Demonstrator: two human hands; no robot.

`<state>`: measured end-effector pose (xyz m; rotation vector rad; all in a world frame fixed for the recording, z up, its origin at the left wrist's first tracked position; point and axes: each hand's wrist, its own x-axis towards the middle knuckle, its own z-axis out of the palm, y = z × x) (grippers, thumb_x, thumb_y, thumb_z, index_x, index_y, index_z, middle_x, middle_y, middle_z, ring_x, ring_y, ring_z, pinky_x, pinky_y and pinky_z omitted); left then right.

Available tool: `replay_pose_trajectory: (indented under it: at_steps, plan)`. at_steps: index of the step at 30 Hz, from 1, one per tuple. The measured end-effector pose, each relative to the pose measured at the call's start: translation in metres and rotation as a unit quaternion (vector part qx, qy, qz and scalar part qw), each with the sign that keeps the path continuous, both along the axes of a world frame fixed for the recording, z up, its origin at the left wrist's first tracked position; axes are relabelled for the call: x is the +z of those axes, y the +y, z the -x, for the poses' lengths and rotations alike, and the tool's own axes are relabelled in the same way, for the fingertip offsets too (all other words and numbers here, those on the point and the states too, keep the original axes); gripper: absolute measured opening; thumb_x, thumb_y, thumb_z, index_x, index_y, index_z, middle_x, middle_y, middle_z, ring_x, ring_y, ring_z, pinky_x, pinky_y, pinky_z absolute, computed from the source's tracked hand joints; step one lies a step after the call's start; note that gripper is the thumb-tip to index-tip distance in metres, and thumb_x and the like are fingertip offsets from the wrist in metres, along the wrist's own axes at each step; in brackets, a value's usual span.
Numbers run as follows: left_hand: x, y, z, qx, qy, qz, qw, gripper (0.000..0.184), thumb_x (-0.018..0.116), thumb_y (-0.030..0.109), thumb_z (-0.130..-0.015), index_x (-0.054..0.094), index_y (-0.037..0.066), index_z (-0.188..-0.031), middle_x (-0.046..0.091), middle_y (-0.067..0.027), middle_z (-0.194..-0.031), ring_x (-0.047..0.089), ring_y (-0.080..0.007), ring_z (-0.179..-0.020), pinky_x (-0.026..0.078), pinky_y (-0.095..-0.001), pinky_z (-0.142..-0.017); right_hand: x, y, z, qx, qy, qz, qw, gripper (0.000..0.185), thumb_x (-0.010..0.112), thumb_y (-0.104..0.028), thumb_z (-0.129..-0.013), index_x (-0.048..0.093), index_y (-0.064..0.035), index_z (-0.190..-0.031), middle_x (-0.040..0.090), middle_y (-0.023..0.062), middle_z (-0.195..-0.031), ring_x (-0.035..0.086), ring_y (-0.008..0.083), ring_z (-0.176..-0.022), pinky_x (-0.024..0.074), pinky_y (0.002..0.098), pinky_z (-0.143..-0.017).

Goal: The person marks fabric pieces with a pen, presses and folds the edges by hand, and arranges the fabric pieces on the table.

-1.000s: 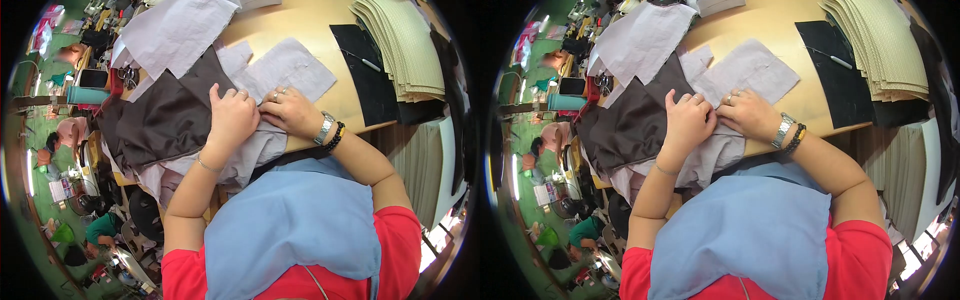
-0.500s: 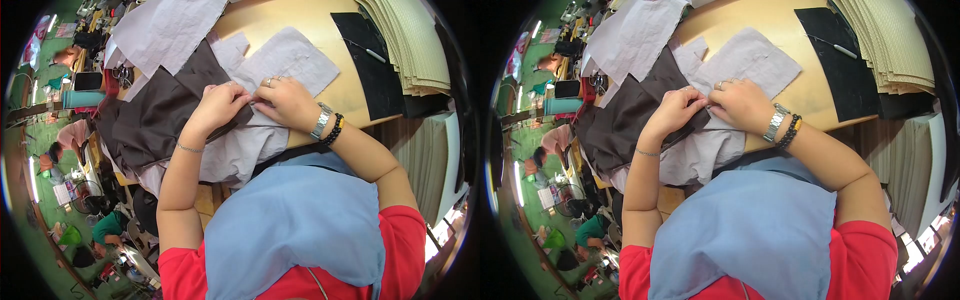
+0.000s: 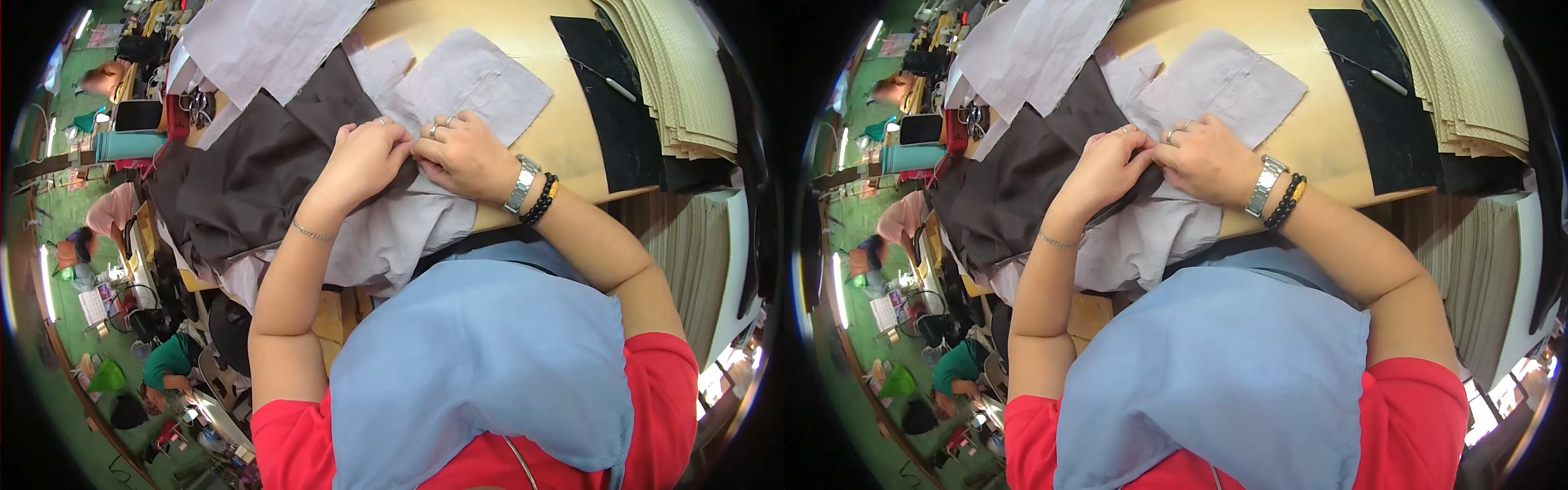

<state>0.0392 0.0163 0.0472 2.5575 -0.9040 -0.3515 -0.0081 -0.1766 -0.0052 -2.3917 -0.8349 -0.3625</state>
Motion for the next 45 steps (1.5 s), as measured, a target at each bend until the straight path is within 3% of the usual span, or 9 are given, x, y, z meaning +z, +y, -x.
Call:
replay_pose_trajectory:
  at_steps: [12, 15, 21, 24, 27, 30, 39, 42, 45]
  plan:
    - [0.005, 0.000, 0.014, 0.055, 0.016, 0.072, 0.996, 0.017, 0.071, 0.016, -0.083, 0.070, -0.001, -0.086, 0.066, -0.0116, -0.080, 0.060, -0.0230, -0.065, 0.047, -0.0327, -0.063, 0.006, -0.018, 0.017, 0.009, -0.036, 0.015, 0.999, 0.027, 0.067, -0.015, -0.083, 0.070, -0.0187, -0.110, 0.064, -0.0019, -0.107, 0.059, 0.0176, -0.102, 0.0435, 0.0353, -0.083]
    - [0.002, 0.001, 0.014, 0.102, 0.058, 0.047, 0.992, 0.016, 0.067, 0.022, -0.084, 0.072, 0.007, -0.084, 0.067, -0.0073, -0.084, 0.063, -0.0263, -0.080, 0.042, -0.0411, -0.084, 0.005, -0.017, 0.017, 0.004, -0.035, 0.021, 0.999, 0.027, 0.067, -0.014, -0.084, 0.070, -0.0187, -0.110, 0.064, -0.0020, -0.107, 0.060, 0.0172, -0.101, 0.0435, 0.0348, -0.083]
    - [-0.004, 0.006, 0.012, 0.095, 0.071, 0.065, 0.991, 0.018, 0.065, 0.022, -0.089, 0.071, 0.006, -0.091, 0.065, -0.0101, -0.086, 0.062, -0.0293, -0.087, 0.041, -0.0490, -0.095, 0.005, -0.015, 0.017, -0.011, -0.034, 0.028, 0.999, 0.028, 0.067, -0.016, -0.084, 0.067, -0.0187, -0.112, 0.064, -0.0026, -0.106, 0.061, 0.0158, -0.095, 0.0434, 0.0340, -0.082]
    - [-0.004, 0.006, 0.019, 0.076, -0.005, 0.052, 0.996, 0.013, 0.067, 0.014, -0.090, 0.070, 0.001, -0.093, 0.064, -0.0098, -0.084, 0.063, -0.0234, -0.086, 0.043, -0.0384, -0.090, 0.008, -0.016, 0.016, -0.006, -0.033, 0.044, 0.998, 0.028, 0.066, -0.017, -0.085, 0.066, -0.0200, -0.113, 0.064, -0.0027, -0.105, 0.060, 0.0156, -0.093, 0.0432, 0.0339, -0.080]
    - [-0.012, 0.016, 0.023, 0.070, -0.009, 0.107, 0.992, 0.014, 0.071, 0.016, -0.087, 0.070, 0.005, -0.096, 0.062, -0.0075, -0.088, 0.061, -0.0234, -0.093, 0.037, -0.0443, -0.100, 0.010, -0.016, 0.016, -0.005, -0.024, 0.058, 0.998, 0.030, 0.065, -0.018, -0.085, 0.065, -0.0217, -0.115, 0.062, -0.0028, -0.105, 0.060, 0.0155, -0.094, 0.0430, 0.0341, -0.080]
    - [-0.016, 0.017, 0.033, 0.067, -0.052, 0.125, 0.989, 0.021, 0.076, 0.023, -0.082, 0.070, 0.011, -0.098, 0.061, -0.0045, -0.094, 0.060, -0.0272, -0.097, 0.033, -0.0596, -0.106, 0.010, -0.015, 0.015, -0.005, -0.014, 0.070, 0.997, 0.032, 0.065, -0.019, -0.085, 0.064, -0.0230, -0.117, 0.061, -0.0029, -0.104, 0.059, 0.0153, -0.095, 0.0428, 0.0342, -0.079]
    - [-0.028, 0.015, 0.041, 0.105, -0.108, 0.149, 0.977, 0.019, 0.075, 0.022, -0.079, 0.069, 0.011, -0.094, 0.061, -0.0034, -0.093, 0.060, -0.0263, -0.096, 0.032, -0.0618, -0.106, 0.012, -0.016, 0.013, 0.001, -0.042, 0.073, 0.996, 0.026, 0.060, -0.020, -0.087, 0.065, -0.0229, -0.112, 0.061, -0.0017, -0.099, 0.061, 0.0159, -0.094, 0.0426, 0.0363, -0.073]
    - [-0.032, 0.014, 0.037, 0.127, -0.093, 0.135, 0.978, 0.015, 0.073, 0.019, -0.082, 0.069, 0.009, -0.093, 0.063, -0.0050, -0.093, 0.061, -0.0255, -0.093, 0.033, -0.0507, -0.105, 0.013, -0.017, 0.012, 0.013, -0.038, 0.076, 0.996, 0.025, 0.059, -0.021, -0.087, 0.065, -0.0238, -0.112, 0.061, -0.0013, -0.101, 0.060, 0.0164, -0.095, 0.0431, 0.0371, -0.074]
    - [-0.036, 0.014, 0.036, 0.132, -0.099, 0.143, 0.976, 0.012, 0.070, 0.019, -0.083, 0.069, 0.010, -0.091, 0.064, -0.0043, -0.094, 0.061, -0.0256, -0.096, 0.030, -0.0548, -0.107, 0.013, -0.018, 0.013, 0.015, -0.034, 0.079, 0.996, 0.025, 0.059, -0.021, -0.088, 0.065, -0.0242, -0.112, 0.061, -0.0004, -0.102, 0.060, 0.0174, -0.098, 0.0435, 0.0378, -0.076]
